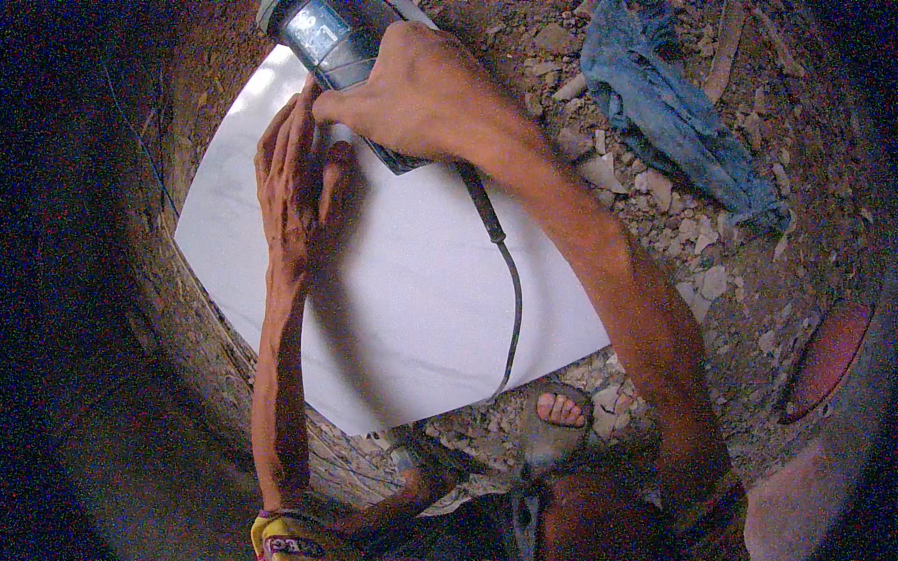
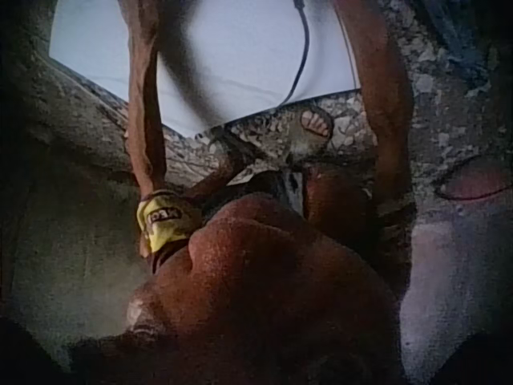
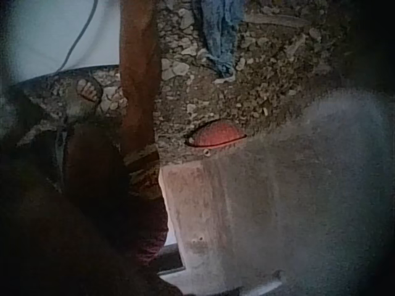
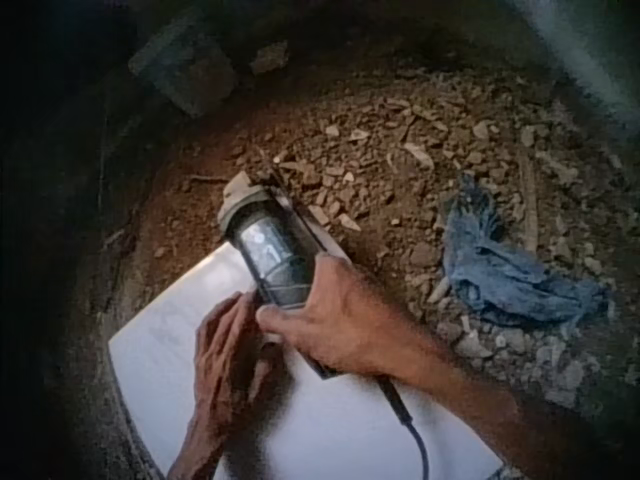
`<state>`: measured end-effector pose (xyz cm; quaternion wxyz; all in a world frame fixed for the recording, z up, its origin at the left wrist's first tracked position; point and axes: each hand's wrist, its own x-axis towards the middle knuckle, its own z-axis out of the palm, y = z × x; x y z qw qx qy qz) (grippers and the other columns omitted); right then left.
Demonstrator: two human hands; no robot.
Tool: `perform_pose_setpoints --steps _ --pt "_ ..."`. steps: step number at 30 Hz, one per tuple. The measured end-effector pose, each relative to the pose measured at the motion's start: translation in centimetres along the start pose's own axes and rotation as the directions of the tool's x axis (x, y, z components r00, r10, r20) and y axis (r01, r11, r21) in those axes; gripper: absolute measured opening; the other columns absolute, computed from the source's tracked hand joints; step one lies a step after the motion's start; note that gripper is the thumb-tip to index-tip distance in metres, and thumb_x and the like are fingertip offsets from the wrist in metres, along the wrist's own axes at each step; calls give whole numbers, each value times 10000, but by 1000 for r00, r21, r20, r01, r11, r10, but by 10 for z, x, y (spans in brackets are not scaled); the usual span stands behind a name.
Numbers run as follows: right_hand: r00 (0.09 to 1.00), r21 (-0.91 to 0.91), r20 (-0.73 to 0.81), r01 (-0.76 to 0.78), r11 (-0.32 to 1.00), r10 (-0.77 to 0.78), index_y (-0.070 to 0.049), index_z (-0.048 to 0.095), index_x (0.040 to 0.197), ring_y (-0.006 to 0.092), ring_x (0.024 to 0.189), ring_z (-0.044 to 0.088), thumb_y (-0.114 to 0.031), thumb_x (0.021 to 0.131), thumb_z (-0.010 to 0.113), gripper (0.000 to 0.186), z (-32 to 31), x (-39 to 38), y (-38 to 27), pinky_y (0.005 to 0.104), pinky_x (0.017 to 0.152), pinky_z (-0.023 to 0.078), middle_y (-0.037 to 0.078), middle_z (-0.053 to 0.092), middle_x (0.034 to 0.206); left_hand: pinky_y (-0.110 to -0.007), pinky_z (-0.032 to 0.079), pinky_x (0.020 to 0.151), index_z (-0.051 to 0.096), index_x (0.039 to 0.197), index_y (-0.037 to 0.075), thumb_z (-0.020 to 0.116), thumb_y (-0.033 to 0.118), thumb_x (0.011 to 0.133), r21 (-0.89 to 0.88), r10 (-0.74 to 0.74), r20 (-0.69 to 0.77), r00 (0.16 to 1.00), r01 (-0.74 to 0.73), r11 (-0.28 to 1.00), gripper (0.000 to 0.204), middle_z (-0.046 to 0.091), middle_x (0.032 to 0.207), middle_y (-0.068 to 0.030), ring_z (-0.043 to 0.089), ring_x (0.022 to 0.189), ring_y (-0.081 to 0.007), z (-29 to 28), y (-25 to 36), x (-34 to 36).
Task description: The person uses an angle grinder to cut the edge of a white tile, wipes the tile with a cloth, and then lifts the tile.
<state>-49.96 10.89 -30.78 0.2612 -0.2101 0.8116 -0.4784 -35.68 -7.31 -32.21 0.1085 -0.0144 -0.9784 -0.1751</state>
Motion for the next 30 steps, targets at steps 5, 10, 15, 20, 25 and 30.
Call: perform_pose_setpoints --steps 5,10,15,20,25,30 --pt "1000 -13 7 5 1000 -5 90 807 895 401 790 804 -517 779 874 622 -2 -3 -3 491 779 649 303 777 840 -525 367 1291 435 1726 165 714 185 989 -34 4 -7 1000 -4 999 788 631 1575 -140 495 1536 -374 0 -2 -1" --pt "1000 8 29 1 1000 -1 92 801 877 402 776 803 -522 785 873 625 -3 -1 -3 491 778 649 301 769 812 -527 369 1289 435 1726 170 715 180 987 -44 4 -13 1000 -5 999 791 637 1566 -144 498 1533 -378 0 0 1" --pt "1000 -23 0 -24 999 24 86 800 854 397 769 806 -522 783 873 617 2 0 -5 487 764 649 292 766 790 -522 362 1293 437 1717 154 723 162 975 -52 12 -11 1000 -12 999 795 634 1575 -137 498 1530 -380 -2 -1 -1" --pt "999 -5 13 -37 999 37 84 797 840 388 750 803 -520 770 875 613 -4 -9 -6 483 753 648 279 765 777 -505 361 1294 433 1693 115 744 147 965 -96 -14 -52 999 9 995 792 627 1603 -110 509 1519 -361 4 -3 -2" --pt "999 41 31 -44 998 43 83 796 837 368 714 791 -520 760 873 613 -8 -13 -10 468 729 645 263 757 750 -505 351 1301 386 1714 130 743 168 976 -92 1 -48 999 -5 996 821 606 1634 -96 500 1527 -356 2 -3 -2" --pt "998 -42 20 -56 998 57 84 797 837 362 708 789 -515 760 868 608 -3 -9 -8 471 721 639 263 757 750 -503 345 1304 378 1720 132 738 180 987 -123 -40 -45 998 35 992 818 615 1627 -91 498 1528 -363 6 -3 -3"
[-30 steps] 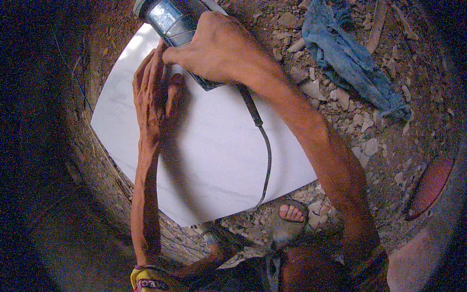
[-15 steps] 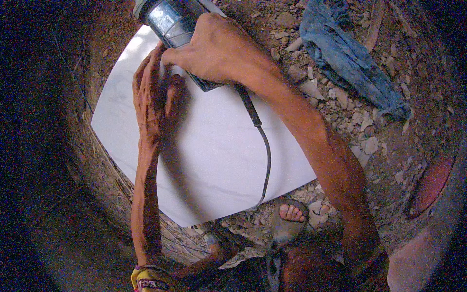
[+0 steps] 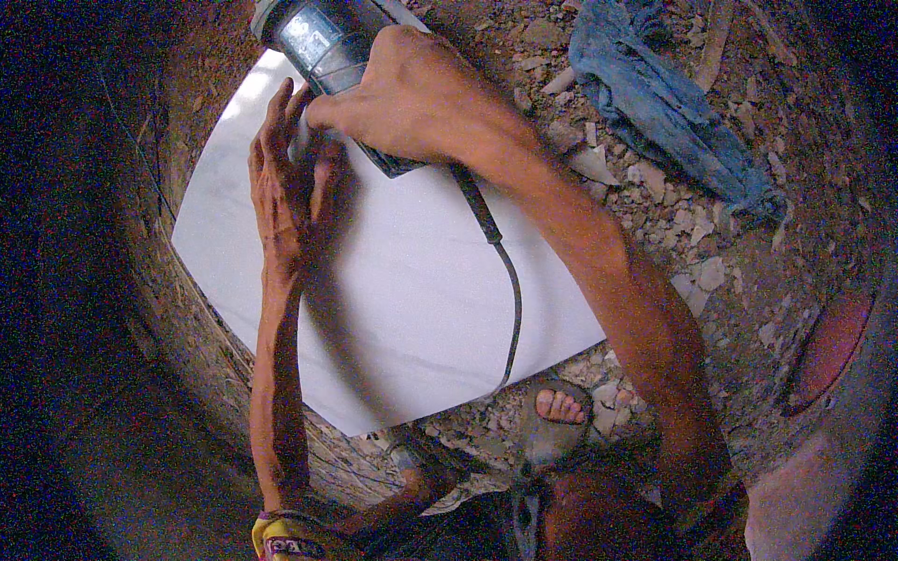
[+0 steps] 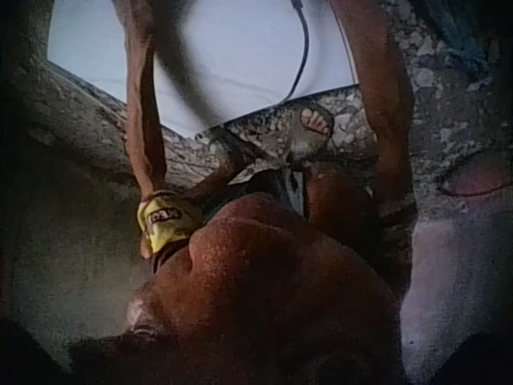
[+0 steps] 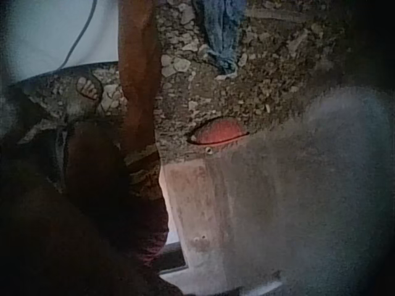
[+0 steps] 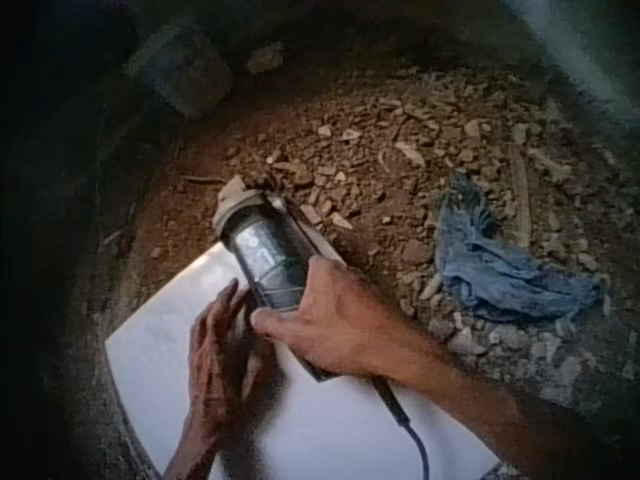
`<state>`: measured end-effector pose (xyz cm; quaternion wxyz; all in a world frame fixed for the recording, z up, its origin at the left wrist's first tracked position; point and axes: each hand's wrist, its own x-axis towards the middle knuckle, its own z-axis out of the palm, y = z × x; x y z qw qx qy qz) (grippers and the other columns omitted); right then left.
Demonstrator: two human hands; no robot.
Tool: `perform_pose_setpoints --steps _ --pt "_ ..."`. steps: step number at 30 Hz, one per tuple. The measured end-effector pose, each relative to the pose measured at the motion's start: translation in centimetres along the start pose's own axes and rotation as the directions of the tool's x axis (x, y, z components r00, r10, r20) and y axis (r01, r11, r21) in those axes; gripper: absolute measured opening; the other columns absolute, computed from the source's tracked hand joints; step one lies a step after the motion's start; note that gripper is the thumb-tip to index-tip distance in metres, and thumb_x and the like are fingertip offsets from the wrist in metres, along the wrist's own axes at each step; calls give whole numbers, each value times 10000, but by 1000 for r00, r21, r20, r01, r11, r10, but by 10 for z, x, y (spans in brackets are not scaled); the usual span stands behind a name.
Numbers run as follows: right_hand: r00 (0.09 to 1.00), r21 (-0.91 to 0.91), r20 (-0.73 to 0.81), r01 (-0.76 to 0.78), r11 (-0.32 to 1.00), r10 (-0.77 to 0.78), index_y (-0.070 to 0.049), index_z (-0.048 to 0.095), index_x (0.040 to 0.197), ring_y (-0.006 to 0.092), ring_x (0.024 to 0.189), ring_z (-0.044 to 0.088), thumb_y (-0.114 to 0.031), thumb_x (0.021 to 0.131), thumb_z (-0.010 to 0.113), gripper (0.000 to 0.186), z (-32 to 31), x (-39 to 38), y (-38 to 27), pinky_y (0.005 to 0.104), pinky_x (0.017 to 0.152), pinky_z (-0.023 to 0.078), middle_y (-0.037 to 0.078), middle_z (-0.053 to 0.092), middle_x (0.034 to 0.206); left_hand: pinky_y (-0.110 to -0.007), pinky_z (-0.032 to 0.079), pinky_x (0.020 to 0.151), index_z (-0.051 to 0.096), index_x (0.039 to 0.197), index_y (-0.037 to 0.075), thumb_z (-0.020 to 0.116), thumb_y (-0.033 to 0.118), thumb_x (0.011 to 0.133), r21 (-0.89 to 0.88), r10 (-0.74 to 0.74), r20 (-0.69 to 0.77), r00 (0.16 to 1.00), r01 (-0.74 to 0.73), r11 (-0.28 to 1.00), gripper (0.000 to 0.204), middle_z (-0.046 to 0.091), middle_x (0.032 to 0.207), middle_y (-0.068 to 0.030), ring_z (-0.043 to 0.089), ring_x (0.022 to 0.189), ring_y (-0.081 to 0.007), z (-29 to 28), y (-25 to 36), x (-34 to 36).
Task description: The person uses an angle grinder to cut the edge of a white tile, wipes the tile with a cloth, and then lifts the tile.
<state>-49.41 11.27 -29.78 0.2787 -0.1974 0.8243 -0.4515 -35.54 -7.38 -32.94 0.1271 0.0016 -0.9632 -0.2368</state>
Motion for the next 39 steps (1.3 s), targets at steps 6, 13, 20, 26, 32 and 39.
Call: perform_pose_setpoints --steps 6,13,20,26,32,39 --pt "1000 17 27 -11 1000 10 96 797 852 394 744 797 -518 757 863 625 -2 -3 0 487 750 647 293 763 784 -499 350 1302 384 1722 141 737 186 992 32 16 -16 1000 -16 999 812 615 1626 -93 511 1521 -359 -2 -1 1" --pt "999 -21 -45 22 1000 -23 104 798 885 412 779 804 -512 764 850 630 3 -2 6 494 783 650 305 768 810 -494 362 1296 395 1718 149 744 143 992 28 30 -24 999 -30 999 805 621 1618 -98 525 1516 -349 -2 2 1" --pt "1000 0 15 -2 1000 2 94 808 899 411 802 808 -500 771 844 609 -4 -9 2 497 799 652 309 773 834 -504 360 1299 420 1703 144 718 202 1024 63 31 -4 999 -31 998 744 599 1635 -105 507 1525 -367 -1 0 1" --pt "950 24 233 -217 976 205 147 684 1142 358 925 759 -476 911 829 680 -37 -20 -37 480 832 615 300 757 978 -512 361 1295 446 1686 115 713 230 1028 53 4 -15 1000 -3 999 719 586 1646 -107 504 1522 -378 -2 4 0" --pt "960 8 224 -172 985 166 144 689 1056 362 887 755 -471 904 827 649 -33 -22 -30 487 802 608 284 743 915 -508 365 1287 420 1698 112 727 235 1029 66 -5 -19 1000 6 998 747 607 1620 -131 524 1503 -385 -2 6 1" --pt "950 99 232 -239 966 211 139 693 1047 359 872 750 -459 899 827 630 -36 -18 -42 483 794 606 276 732 882 -509 368 1284 425 1692 106 725 246 1041 12 19 -33 999 -19 1000 731 611 1610 -132 541 1486 -386 1 4 1"
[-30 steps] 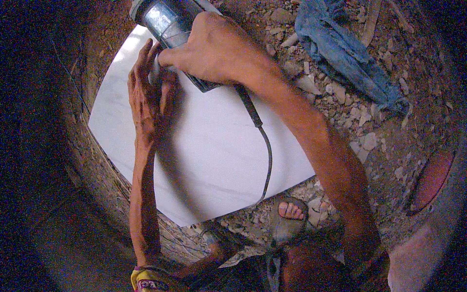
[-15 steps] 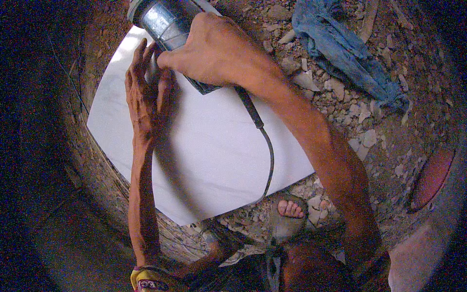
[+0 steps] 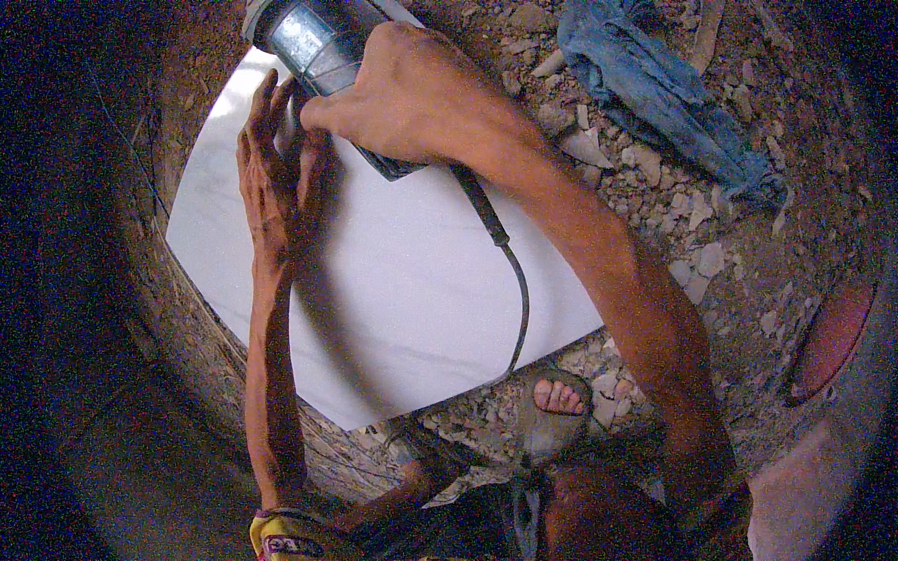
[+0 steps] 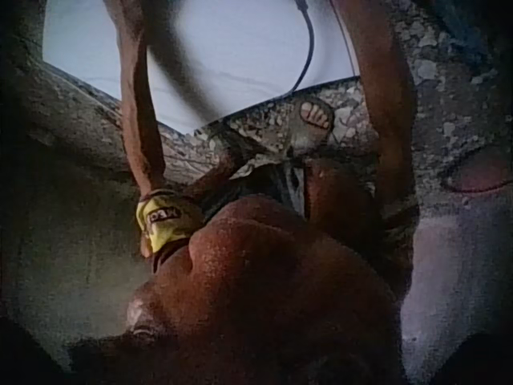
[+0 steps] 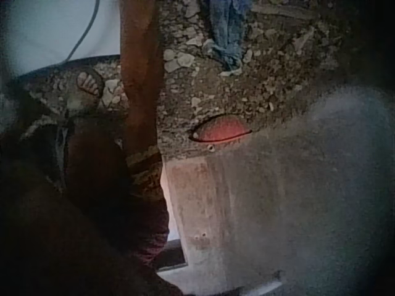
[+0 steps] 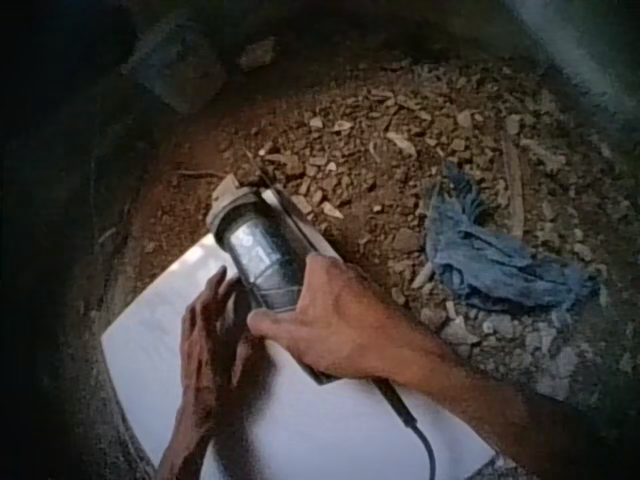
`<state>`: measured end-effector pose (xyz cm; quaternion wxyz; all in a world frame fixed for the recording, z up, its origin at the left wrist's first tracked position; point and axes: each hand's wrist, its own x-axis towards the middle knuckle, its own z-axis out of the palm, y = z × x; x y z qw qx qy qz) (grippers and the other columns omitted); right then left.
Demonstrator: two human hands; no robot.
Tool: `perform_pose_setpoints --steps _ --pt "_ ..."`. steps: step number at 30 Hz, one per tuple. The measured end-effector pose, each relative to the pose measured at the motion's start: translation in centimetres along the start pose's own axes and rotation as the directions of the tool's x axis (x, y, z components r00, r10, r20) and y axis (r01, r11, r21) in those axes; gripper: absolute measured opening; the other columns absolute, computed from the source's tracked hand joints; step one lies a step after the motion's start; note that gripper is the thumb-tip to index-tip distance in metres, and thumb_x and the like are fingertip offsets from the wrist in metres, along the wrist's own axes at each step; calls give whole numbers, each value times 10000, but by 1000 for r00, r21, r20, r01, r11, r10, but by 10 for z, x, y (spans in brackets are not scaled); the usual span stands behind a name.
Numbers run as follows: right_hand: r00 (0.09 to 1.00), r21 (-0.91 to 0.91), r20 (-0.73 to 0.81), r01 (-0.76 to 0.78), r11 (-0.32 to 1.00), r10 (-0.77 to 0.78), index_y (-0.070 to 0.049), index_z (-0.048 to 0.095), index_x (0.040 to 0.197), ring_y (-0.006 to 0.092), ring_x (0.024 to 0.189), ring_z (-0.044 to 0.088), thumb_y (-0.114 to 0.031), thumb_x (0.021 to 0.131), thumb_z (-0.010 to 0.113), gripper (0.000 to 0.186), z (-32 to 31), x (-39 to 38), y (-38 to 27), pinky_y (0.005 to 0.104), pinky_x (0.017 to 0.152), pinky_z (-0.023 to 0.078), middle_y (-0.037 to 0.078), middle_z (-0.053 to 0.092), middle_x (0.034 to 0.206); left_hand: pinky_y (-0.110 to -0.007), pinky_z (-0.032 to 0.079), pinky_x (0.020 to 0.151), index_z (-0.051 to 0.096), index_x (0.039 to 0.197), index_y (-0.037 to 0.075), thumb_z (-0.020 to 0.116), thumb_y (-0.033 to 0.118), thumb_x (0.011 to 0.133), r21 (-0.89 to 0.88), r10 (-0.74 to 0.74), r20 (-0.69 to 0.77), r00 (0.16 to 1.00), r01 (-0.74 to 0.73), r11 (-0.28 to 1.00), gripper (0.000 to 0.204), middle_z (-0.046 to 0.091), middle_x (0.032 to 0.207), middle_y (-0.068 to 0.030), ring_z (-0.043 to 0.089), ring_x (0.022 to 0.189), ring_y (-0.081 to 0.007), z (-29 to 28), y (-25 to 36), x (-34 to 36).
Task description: The person uses an angle grinder to cut the edge of a white tile, wipes the tile with a cloth, and then lifts the tile.
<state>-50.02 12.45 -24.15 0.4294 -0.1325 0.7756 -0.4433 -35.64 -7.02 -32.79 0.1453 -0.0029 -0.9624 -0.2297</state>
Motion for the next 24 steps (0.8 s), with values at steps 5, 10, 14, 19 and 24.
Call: perform_pose_setpoints --steps 5,10,14,19,24 --pt "999 -88 -39 17 996 -21 140 683 1102 366 813 747 -458 900 828 648 -3 -8 14 474 768 612 261 735 854 -508 365 1290 424 1693 111 728 239 1033 11 -9 11 1000 9 1000 738 596 1626 -121 525 1496 -391 -4 -3 -2" --pt "964 -205 -189 147 968 -187 88 806 878 407 793 803 -504 773 866 604 21 5 42 488 794 649 302 771 818 -509 367 1295 424 1697 128 725 228 1029 18 -13 16 1000 12 1000 740 589 1633 -120 517 1504 -390 -2 -1 -1" --pt "942 -162 -222 219 962 -252 83 806 862 402 782 801 -497 771 876 591 26 10 49 485 781 647 300 767 806 -510 367 1300 421 1703 144 729 217 1020 21 -21 7 1000 21 1000 752 568 1657 -116 513 1510 -392 -1 -3 -3" --pt "967 -143 -164 175 974 -198 75 801 826 392 745 795 -500 768 879 583 20 5 44 486 762 644 287 760 772 -506 364 1304 427 1697 139 734 208 1012 38 -45 31 998 44 998 754 562 1663 -114 509 1516 -389 -3 1 0" --pt "959 -102 -176 208 973 -224 79 784 786 379 703 784 -488 770 880 576 28 8 53 491 742 640 274 746 727 -503 369 1300 420 1696 118 734 210 1012 -9 -53 23 998 53 999 758 581 1649 -109 515 1510 -392 -3 -1 -4"
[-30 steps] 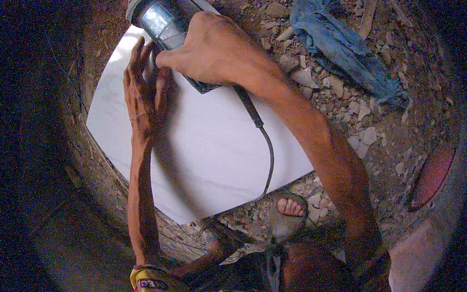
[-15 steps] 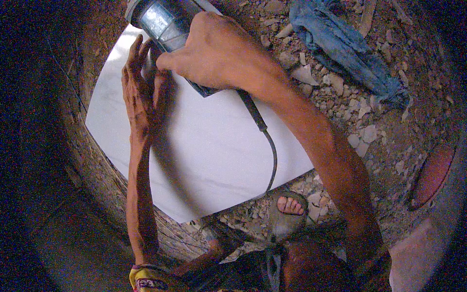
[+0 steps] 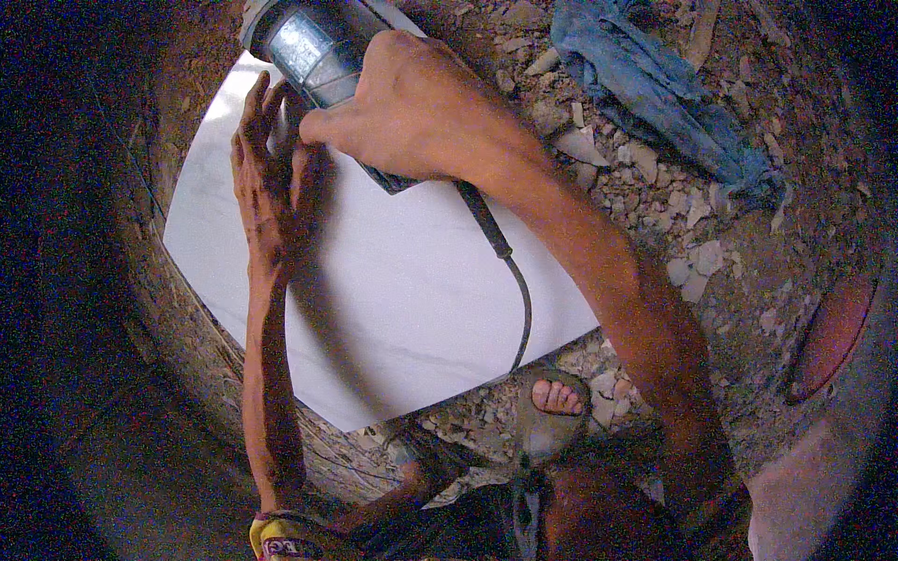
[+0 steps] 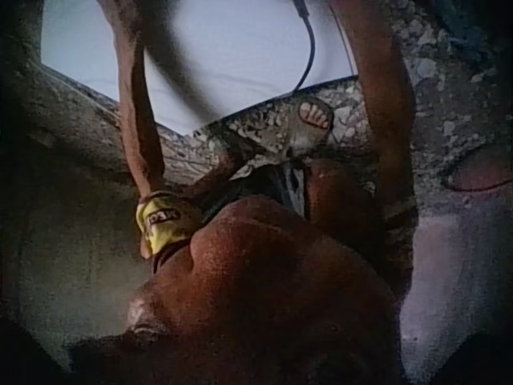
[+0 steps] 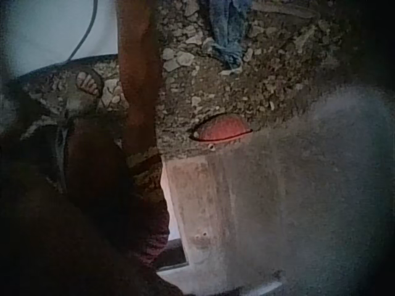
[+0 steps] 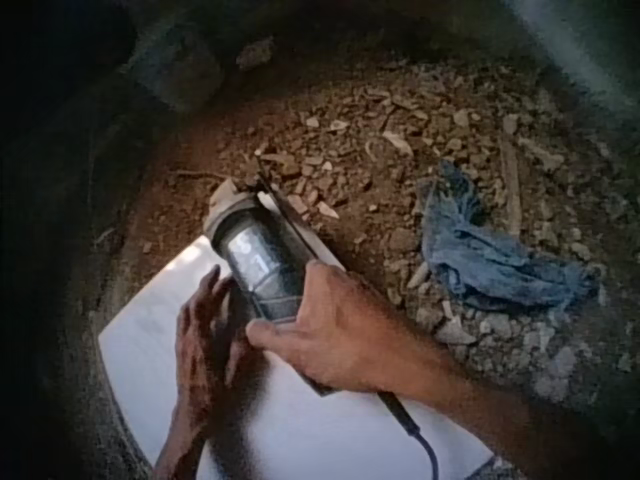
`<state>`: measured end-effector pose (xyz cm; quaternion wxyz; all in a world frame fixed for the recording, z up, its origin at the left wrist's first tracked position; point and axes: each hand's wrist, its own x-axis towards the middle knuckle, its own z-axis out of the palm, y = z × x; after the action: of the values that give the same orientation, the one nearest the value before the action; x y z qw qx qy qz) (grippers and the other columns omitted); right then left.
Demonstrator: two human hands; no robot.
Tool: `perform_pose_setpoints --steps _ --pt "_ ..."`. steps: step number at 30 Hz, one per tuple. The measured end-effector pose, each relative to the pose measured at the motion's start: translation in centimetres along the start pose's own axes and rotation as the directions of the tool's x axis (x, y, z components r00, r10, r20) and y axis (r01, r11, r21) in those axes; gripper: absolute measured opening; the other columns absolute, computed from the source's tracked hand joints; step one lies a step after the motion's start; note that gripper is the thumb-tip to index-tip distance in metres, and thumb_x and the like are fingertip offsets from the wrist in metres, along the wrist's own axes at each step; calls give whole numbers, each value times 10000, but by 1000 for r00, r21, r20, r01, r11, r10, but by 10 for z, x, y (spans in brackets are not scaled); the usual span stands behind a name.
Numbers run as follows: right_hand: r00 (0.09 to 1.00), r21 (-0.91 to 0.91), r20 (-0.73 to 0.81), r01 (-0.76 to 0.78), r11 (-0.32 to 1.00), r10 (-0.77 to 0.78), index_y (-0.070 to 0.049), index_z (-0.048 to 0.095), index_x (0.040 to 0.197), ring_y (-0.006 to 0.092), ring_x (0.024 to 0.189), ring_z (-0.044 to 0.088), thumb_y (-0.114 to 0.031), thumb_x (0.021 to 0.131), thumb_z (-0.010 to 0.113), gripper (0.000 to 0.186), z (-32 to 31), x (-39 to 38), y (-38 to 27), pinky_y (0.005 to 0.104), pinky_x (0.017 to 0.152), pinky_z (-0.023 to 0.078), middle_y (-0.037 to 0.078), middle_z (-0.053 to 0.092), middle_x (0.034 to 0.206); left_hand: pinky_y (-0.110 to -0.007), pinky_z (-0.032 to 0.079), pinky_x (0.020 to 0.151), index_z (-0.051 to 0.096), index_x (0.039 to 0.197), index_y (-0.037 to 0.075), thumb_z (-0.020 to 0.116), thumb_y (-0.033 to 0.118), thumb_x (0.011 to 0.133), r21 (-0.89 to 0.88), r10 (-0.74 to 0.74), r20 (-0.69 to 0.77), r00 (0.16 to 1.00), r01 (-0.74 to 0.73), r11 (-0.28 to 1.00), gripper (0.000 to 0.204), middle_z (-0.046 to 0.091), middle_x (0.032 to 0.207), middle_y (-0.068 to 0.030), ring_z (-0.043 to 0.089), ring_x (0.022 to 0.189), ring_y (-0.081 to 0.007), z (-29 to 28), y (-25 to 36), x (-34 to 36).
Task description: The person uses an angle grinder to cut the edge of a white tile, wipes the tile with a cloth, and then lifts the tile.
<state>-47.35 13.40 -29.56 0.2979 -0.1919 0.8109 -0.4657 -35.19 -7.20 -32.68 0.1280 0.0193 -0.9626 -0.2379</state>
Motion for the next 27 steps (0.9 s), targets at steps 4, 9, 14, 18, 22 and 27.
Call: perform_pose_setpoints --steps 4,9,14,18,22,27 --pt "1000 -24 -3 -9 1000 9 88 783 801 379 712 785 -470 779 881 567 -7 -7 -5 493 736 639 277 754 749 -506 372 1295 393 1704 109 729 217 1021 9 17 -11 1000 -17 1000 768 602 1633 -101 543 1484 -387 2 0 2" --pt "1000 -19 -17 -13 1000 13 97 790 856 387 760 796 -467 779 881 577 -5 -13 -3 493 771 646 286 770 805 -503 376 1293 385 1705 107 721 223 1035 41 74 -25 997 -73 997 758 613 1628 -100 554 1479 -374 0 0 3" --pt "1000 -10 -9 -21 1000 21 94 795 872 397 798 807 -469 780 878 576 -7 -12 -4 501 806 649 294 776 827 -492 384 1289 375 1713 110 719 225 1046 37 54 -25 998 -53 998 760 609 1642 -98 551 1492 -368 3 -1 3" --pt "999 -25 14 -28 999 29 87 797 856 405 792 804 -473 781 875 571 -6 -10 -7 505 798 647 297 771 814 -499 388 1285 365 1722 111 722 220 1043 58 60 -30 998 -59 997 775 614 1635 -97 557 1480 -368 2 -5 2" --pt "1000 -18 -25 9 1000 -10 85 789 814 403 766 796 -475 777 876 568 -6 -15 0 503 783 642 292 762 783 -506 392 1282 365 1725 111 709 238 1054 24 56 -19 998 -55 998 765 615 1625 -100 562 1464 -370 3 -2 2" --pt "1000 -29 -21 -17 999 16 85 788 811 408 768 798 -472 775 878 565 -6 -18 -1 501 778 642 293 760 778 -509 393 1280 378 1720 114 698 263 1061 48 81 -39 996 -79 996 748 621 1612 -105 560 1463 -377 5 -6 3"
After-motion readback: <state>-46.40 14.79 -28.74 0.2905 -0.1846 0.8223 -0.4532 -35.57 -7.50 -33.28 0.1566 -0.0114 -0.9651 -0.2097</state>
